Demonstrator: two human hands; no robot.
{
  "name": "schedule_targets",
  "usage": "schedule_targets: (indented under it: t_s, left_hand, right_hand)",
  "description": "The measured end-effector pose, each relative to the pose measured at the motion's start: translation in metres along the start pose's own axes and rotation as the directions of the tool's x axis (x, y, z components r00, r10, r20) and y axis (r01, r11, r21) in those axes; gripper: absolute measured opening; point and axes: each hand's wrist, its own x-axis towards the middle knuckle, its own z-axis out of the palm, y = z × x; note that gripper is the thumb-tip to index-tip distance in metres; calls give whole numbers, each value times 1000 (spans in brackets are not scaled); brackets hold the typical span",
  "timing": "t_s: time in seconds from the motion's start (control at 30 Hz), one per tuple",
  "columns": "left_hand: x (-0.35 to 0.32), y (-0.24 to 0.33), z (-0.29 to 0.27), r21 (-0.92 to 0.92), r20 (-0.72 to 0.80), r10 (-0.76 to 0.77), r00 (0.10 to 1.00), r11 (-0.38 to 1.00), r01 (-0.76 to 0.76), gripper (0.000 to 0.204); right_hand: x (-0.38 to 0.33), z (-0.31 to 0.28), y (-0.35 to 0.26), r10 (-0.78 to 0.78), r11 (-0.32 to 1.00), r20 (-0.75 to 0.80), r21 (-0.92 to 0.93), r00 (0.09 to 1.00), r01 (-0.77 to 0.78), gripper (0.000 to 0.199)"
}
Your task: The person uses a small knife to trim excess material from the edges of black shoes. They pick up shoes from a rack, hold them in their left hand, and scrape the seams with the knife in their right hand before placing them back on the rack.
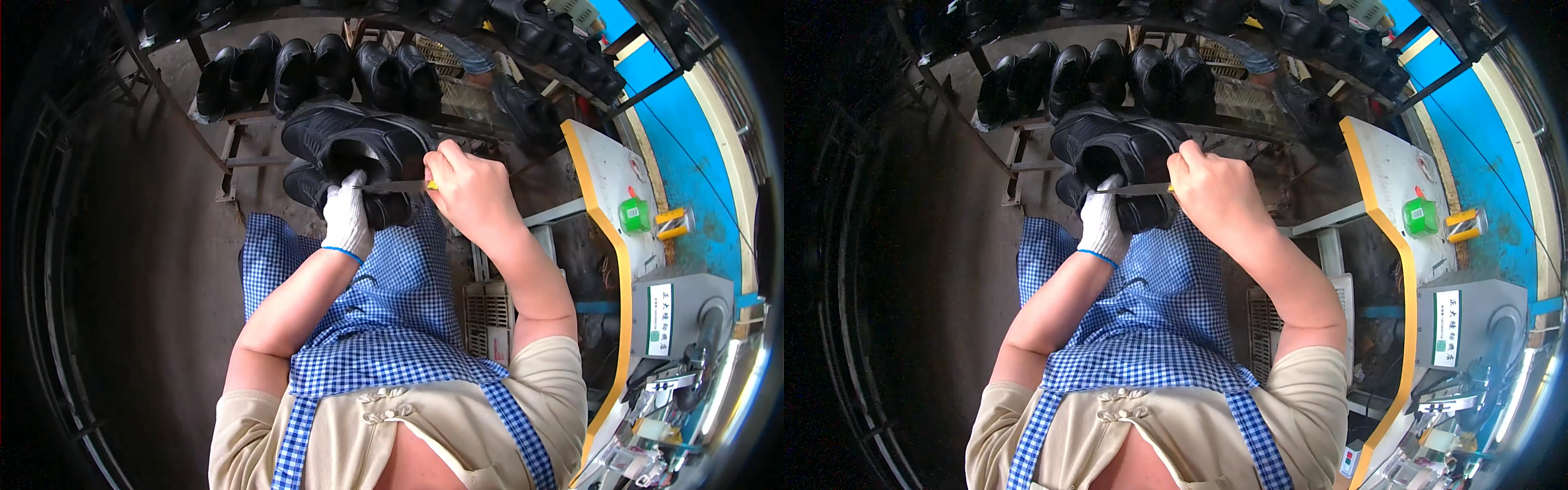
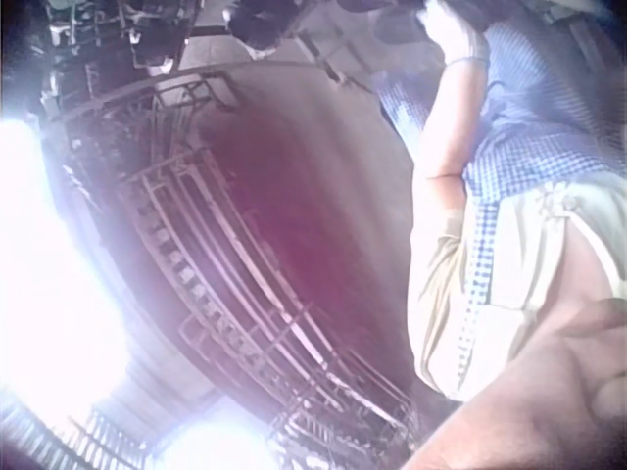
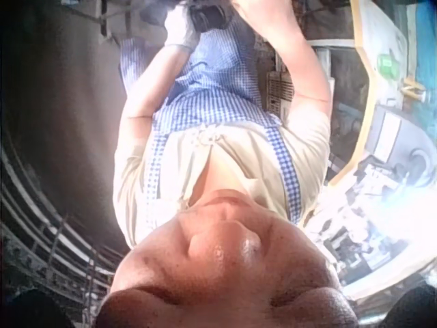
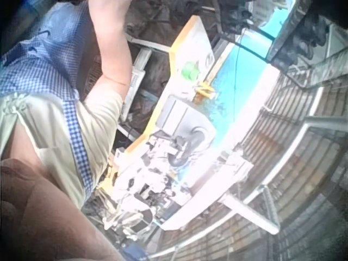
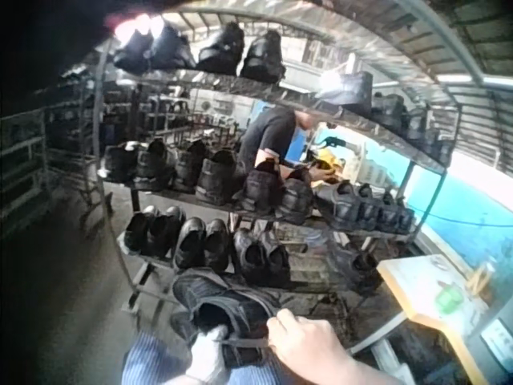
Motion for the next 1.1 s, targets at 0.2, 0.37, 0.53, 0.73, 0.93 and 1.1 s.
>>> schedule_targets:
  t_s: [0.2,0.37,0.53,0.73,0.93,1.1]
  left_hand:
    - [-2,2,-7,-33,-38,10,999,999,-11,23]
    - [-3,3,-23,-82,28,-89,996,992,91,23]
    - [-15,24,-20,-170,151,-224,963,954,248,26]
    - [0,32,-35,-181,110,-116,987,974,134,31]
    - [-6,31,-38,-197,234,-165,958,957,213,27]
    - [-10,26,-35,-193,109,-159,981,965,178,28]
  right_hand:
    - [7,28,5,16,996,-12,90,1000,-15,32]
    - [-7,52,9,-37,931,-144,354,989,86,27]
    - [-36,74,12,-31,913,-79,404,996,61,26]
    - [-59,80,6,264,828,93,488,960,-275,26]
    - [-33,66,-36,-11,877,-152,473,988,82,33]
    - [-25,64,-40,-120,957,-142,247,983,152,40]
